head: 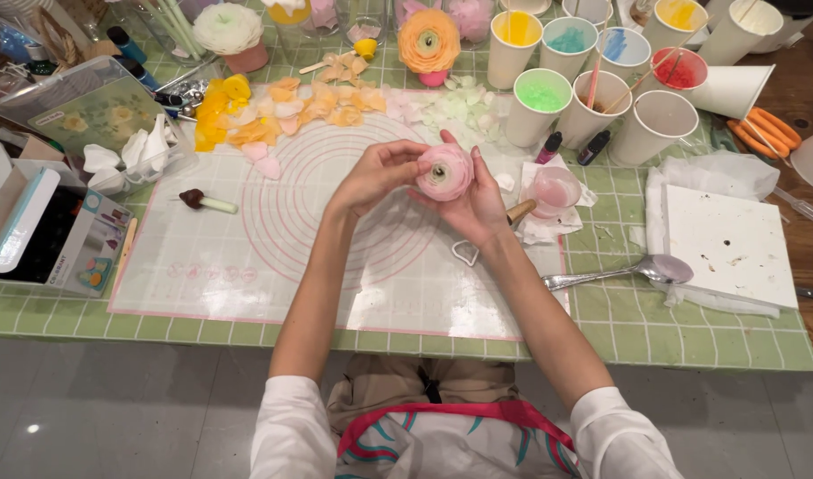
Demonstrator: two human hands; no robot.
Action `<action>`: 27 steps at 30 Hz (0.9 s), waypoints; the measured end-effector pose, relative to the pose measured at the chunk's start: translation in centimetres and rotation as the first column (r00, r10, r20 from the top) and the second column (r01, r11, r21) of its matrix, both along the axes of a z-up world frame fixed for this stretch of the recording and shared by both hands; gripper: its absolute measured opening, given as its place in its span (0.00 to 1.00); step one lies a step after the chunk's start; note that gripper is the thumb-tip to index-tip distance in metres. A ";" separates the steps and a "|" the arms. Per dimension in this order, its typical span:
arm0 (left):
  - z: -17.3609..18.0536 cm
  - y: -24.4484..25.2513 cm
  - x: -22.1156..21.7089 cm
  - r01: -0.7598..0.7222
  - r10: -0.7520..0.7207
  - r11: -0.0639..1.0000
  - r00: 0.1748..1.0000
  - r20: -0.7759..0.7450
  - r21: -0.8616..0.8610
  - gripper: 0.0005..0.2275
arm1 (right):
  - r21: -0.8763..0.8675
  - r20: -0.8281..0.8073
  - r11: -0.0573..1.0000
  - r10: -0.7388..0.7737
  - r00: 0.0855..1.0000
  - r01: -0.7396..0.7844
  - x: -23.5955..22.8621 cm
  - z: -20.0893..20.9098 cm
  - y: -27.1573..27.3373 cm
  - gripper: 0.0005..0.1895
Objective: Assembling a flower-shaped wax candle by adding petals and center details.
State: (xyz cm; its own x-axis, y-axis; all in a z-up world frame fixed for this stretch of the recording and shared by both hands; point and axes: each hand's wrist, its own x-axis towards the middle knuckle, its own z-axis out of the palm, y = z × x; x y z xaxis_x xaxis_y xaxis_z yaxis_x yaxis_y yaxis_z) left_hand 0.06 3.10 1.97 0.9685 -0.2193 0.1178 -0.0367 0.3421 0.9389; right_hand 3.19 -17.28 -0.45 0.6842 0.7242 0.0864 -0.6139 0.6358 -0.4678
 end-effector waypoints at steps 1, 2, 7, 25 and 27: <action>0.5 0.2 0.2 -0.001 0.001 1.000 1.000 -0.002 0.000 0.14 | 0.000 -0.002 1.000 0.001 1.000 -0.001 0.0 0.0 0.0 0.30; 1.0 0.4 0.4 -0.004 0.004 0.996 1.000 -0.001 0.088 0.14 | 0.013 -0.016 1.000 0.017 1.000 -0.017 0.1 0.0 0.0 0.30; 3.0 -0.4 0.8 -0.024 0.008 0.966 0.998 0.061 0.257 0.14 | 0.100 -0.028 0.995 0.014 1.000 -0.012 0.2 -0.1 -0.2 0.29; 0.0 1.5 0.1 -0.020 0.010 0.955 0.999 0.033 0.295 0.08 | -0.106 0.013 0.980 0.169 0.986 -0.167 -0.3 0.6 -0.3 0.31; -0.1 1.5 0.3 -0.019 0.006 0.958 0.999 0.043 0.287 0.08 | -0.093 0.028 0.980 0.181 0.983 -0.177 -0.1 0.4 -0.3 0.31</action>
State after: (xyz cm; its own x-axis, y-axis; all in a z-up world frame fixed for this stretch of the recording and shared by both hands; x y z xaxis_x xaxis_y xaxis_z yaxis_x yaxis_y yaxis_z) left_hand 0.37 4.62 1.90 0.9670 -0.2377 0.0916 -0.0801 0.0575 0.9951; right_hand 3.10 -17.55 -0.01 0.5405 0.8405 0.0380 -0.6955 0.4717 -0.5420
